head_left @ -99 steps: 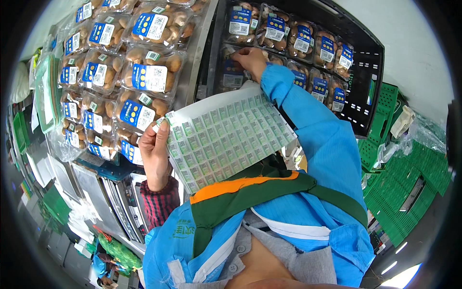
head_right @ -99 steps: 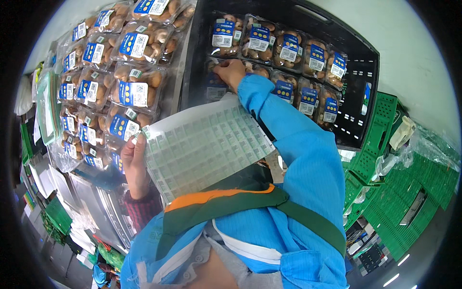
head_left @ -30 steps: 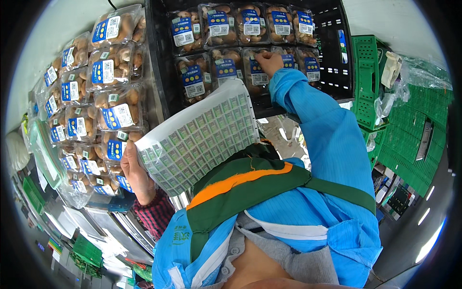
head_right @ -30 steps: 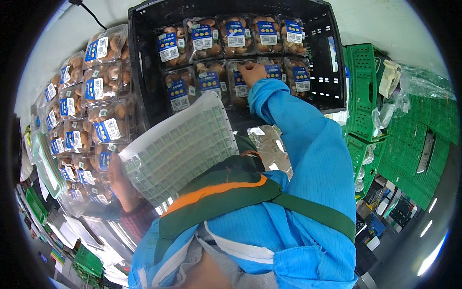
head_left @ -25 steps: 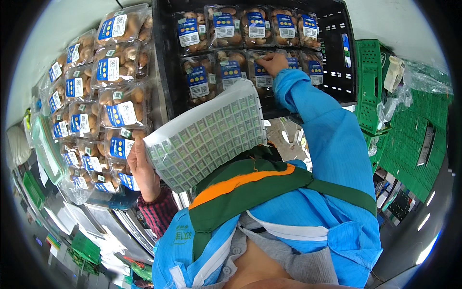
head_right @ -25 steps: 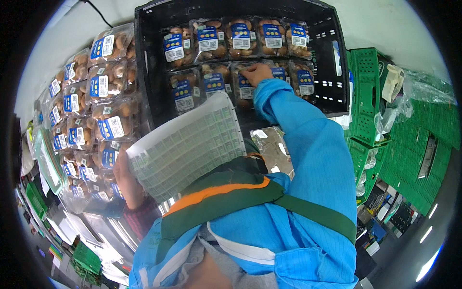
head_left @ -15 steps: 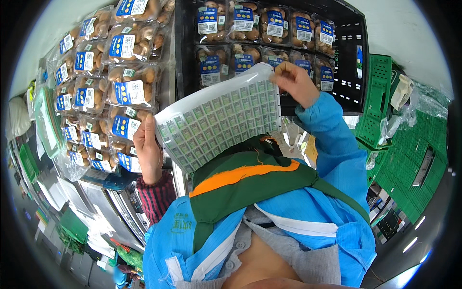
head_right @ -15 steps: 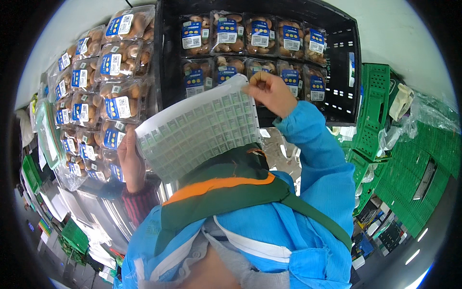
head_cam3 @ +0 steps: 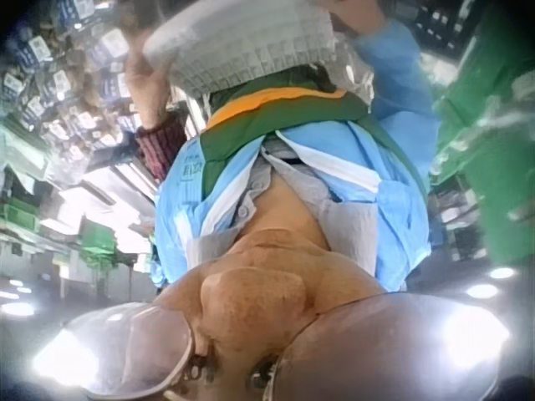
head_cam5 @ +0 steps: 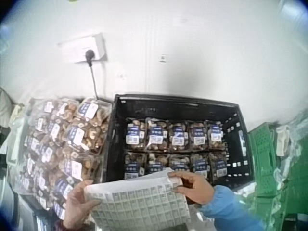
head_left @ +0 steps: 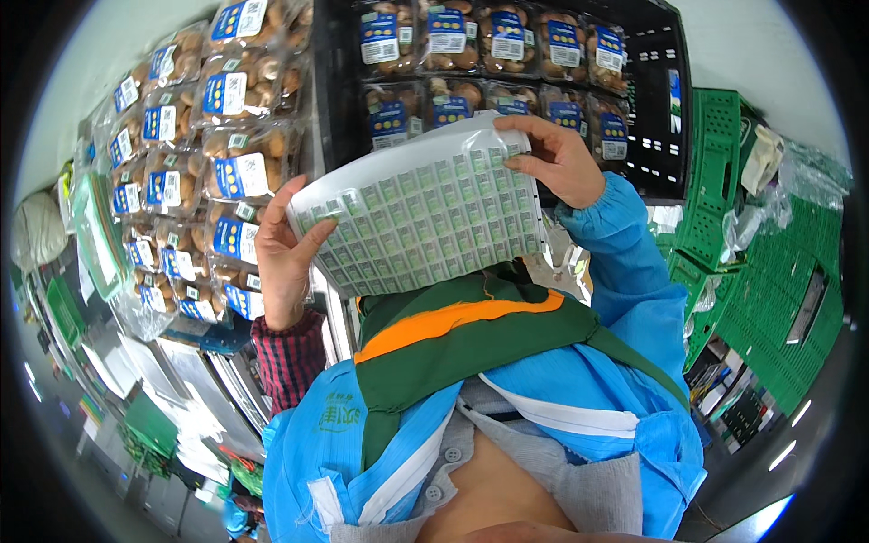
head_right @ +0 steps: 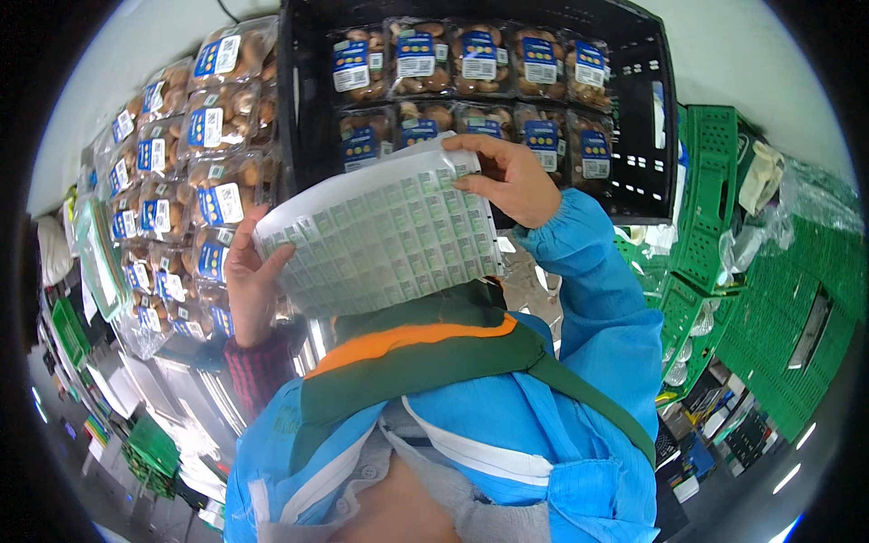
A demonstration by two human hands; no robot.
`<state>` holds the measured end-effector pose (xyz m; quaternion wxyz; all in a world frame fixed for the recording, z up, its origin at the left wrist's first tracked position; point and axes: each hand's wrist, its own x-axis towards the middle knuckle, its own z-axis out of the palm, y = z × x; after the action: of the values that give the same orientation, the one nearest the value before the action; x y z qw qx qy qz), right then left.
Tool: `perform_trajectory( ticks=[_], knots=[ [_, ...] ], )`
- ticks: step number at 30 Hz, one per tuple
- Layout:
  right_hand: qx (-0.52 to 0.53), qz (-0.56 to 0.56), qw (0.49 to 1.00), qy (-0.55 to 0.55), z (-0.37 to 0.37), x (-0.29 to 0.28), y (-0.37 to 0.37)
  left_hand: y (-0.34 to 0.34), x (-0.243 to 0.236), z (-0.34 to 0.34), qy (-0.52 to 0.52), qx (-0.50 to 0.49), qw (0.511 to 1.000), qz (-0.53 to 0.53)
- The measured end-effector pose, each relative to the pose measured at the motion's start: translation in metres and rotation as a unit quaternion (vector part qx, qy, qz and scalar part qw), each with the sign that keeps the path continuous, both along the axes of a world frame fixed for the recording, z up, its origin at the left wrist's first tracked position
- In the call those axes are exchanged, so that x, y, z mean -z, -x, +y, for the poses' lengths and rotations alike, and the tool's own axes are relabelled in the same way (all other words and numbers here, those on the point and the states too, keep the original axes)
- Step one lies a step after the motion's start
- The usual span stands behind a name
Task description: The person peels individual labels from a roll and applies them to plastic packages of mushrooms. They handle the packages, placing them into a black crate and arranging them on a counter.
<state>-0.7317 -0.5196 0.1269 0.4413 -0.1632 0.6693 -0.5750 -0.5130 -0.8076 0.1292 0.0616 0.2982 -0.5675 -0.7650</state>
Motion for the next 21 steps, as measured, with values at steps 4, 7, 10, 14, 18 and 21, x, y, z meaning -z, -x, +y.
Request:
perform_trajectory(
  ticks=[4,7,10,14,18,21],
  knots=[
    [0.003,0.04,0.999,-0.018,0.01,-0.008,0.006,0.006,-0.003,0.005,0.117,0.036,0.992,-0.036],
    [0.017,0.046,0.998,-0.045,0.018,-0.012,0.005,0.006,-0.004,0.007,0.162,0.058,0.983,-0.057],
    [-0.007,0.05,0.995,-0.087,0.027,-0.01,0.009,0.003,0.001,0.003,0.208,0.077,0.974,-0.048],
    [-0.019,0.102,0.988,-0.116,0.013,-0.014,0.033,0.026,-0.005,-0.007,0.1,0.015,0.982,-0.159],
    [0.061,-0.126,0.988,0.065,-0.032,-0.027,0.05,0.045,-0.02,-0.024,-0.059,0.018,0.978,-0.197],
    [-0.019,-0.185,0.967,0.173,-0.045,-0.037,0.072,0.032,-0.016,-0.023,-0.299,-0.056,0.945,-0.123]
  ],
)
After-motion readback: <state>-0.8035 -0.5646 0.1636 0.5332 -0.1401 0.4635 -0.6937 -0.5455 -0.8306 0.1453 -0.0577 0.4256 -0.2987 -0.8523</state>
